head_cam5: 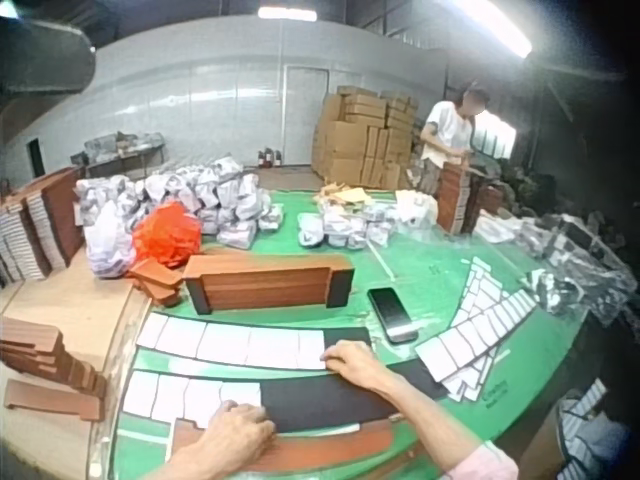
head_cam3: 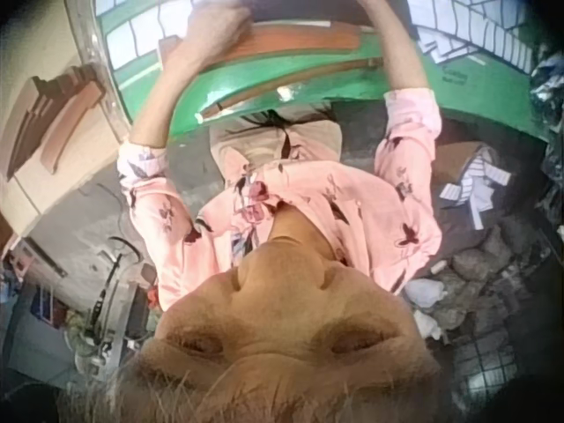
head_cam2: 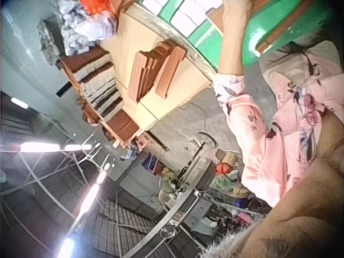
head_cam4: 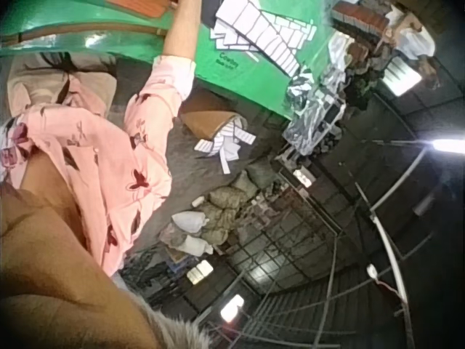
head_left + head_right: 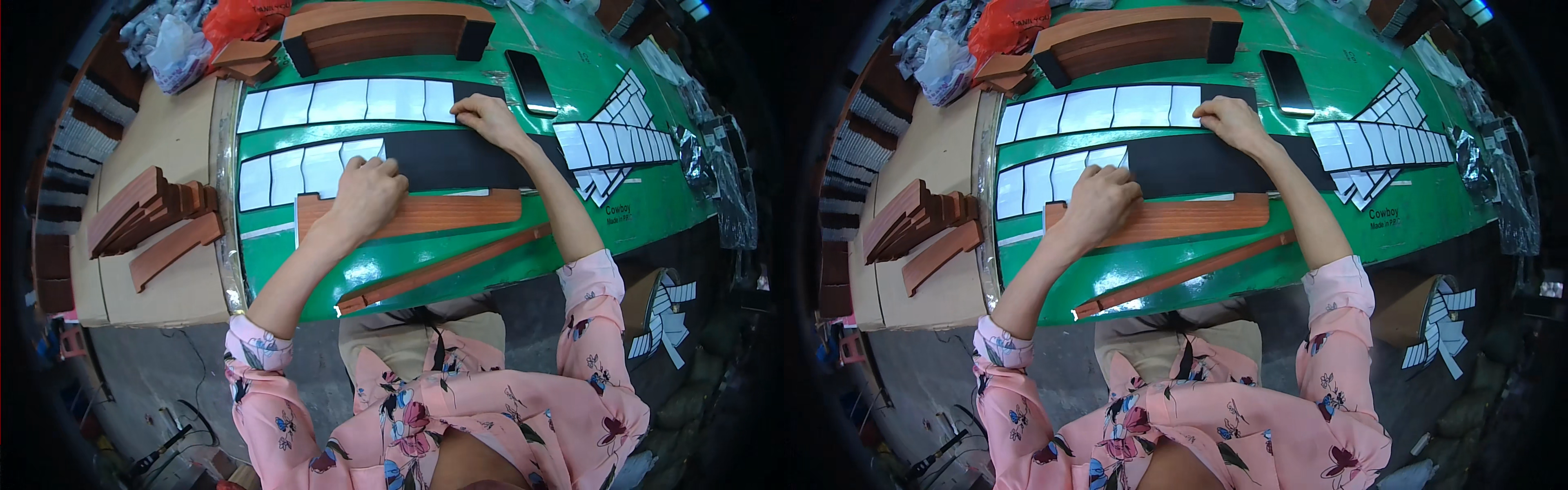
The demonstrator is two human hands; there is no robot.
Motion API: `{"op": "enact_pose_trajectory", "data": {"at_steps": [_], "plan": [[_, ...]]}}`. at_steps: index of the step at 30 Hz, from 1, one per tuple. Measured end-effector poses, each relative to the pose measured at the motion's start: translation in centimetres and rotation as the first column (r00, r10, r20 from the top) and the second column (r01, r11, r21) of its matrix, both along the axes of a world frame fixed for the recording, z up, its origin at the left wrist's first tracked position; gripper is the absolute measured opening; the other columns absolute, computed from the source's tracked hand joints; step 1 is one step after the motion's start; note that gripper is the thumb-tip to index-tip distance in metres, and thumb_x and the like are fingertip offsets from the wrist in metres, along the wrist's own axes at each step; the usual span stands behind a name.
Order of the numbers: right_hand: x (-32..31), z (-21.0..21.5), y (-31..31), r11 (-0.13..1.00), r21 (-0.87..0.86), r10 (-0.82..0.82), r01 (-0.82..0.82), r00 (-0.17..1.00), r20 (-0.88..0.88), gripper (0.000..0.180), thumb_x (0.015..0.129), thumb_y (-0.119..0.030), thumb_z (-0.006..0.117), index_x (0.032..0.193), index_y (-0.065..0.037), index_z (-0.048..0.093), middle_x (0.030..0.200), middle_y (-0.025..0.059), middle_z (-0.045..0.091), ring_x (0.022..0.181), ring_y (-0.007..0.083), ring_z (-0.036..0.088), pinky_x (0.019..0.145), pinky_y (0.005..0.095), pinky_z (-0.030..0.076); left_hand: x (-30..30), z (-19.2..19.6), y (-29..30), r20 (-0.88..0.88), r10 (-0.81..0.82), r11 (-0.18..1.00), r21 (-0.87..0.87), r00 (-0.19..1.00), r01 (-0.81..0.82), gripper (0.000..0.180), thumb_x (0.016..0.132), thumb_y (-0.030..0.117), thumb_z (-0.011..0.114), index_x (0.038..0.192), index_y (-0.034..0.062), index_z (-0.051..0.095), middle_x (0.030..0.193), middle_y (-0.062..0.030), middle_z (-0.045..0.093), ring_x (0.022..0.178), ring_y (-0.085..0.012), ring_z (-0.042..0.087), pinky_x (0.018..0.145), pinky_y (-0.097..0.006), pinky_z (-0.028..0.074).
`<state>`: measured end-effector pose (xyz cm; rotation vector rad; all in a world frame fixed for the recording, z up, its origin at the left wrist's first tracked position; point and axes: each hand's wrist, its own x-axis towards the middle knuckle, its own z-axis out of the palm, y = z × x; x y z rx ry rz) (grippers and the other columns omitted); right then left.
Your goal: Applying black adhesive foam strips to wooden furniture components.
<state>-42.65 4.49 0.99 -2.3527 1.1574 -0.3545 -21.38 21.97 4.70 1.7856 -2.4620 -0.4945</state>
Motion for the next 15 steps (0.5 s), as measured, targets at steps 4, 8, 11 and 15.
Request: {"op": "enact_pose_trajectory", "data": {"at_steps": [4, 8, 11, 15], "plan": [[-0.6, 0.1, -0.6, 0.982, -0.126, 0.119, -0.140, 0.981, -0.156, 0.026, 0.082, -0.008, 0.061, 0.108, -0.011, 0.065, 0.107, 0.0081, 0.060, 0.100, 0.0275, 0.059, 0.082, 0.0384, 0.048, -0.8, -1.8, -2.7, 0.062, -0.111, 0.934, -0.334, 0.992, 0.126, 0.019, 0.081, 0.014, 0.061, 0.100, 0.0080, 0.062, 0.116, -0.0103, 0.056, 0.110, -0.0263, 0.053, 0.087, -0.042, 0.043], [-1.4, 0.3, -1.9, 0.957, -0.093, 0.239, -0.274, 0.929, -0.283, 0.035, 0.079, -0.002, 0.062, 0.111, -0.014, 0.062, 0.115, 0.0054, 0.055, 0.095, 0.0270, 0.059, 0.077, 0.0363, 0.051, -3.3, -2.9, -7.3, 0.008, -0.106, 0.979, -0.177, 0.994, 0.106, 0.033, 0.086, 0.021, 0.059, 0.116, 0.0078, 0.052, 0.123, -0.0112, 0.053, 0.116, -0.0290, 0.050, 0.090, -0.046, 0.042], [-1.4, 0.1, -2.2, 0.921, -0.138, 0.309, -0.365, 0.898, -0.313, 0.038, 0.077, 0.000, 0.062, 0.112, -0.015, 0.060, 0.118, 0.0048, 0.052, 0.098, 0.0263, 0.058, 0.077, 0.0357, 0.052, -4.2, -4.1, -9.1, 0.091, -0.100, 0.984, -0.139, 0.991, 0.112, 0.039, 0.088, 0.037, 0.055, 0.109, 0.0039, 0.054, 0.125, -0.0131, 0.053, 0.120, -0.0306, 0.048, 0.097, -0.045, 0.040], [-0.6, 0.8, -1.8, 0.907, -0.117, 0.337, -0.404, 0.864, -0.374, 0.035, 0.074, 0.005, 0.062, 0.104, -0.012, 0.054, 0.115, 0.0050, 0.050, 0.099, 0.0263, 0.057, 0.075, 0.0364, 0.051, -4.1, -5.0, -9.9, 0.058, -0.054, 0.992, -0.111, 0.997, 0.061, 0.048, 0.086, 0.042, 0.055, 0.109, 0.0003, 0.053, 0.133, -0.0170, 0.047, 0.121, -0.0328, 0.047, 0.099, -0.040, 0.041]]}}
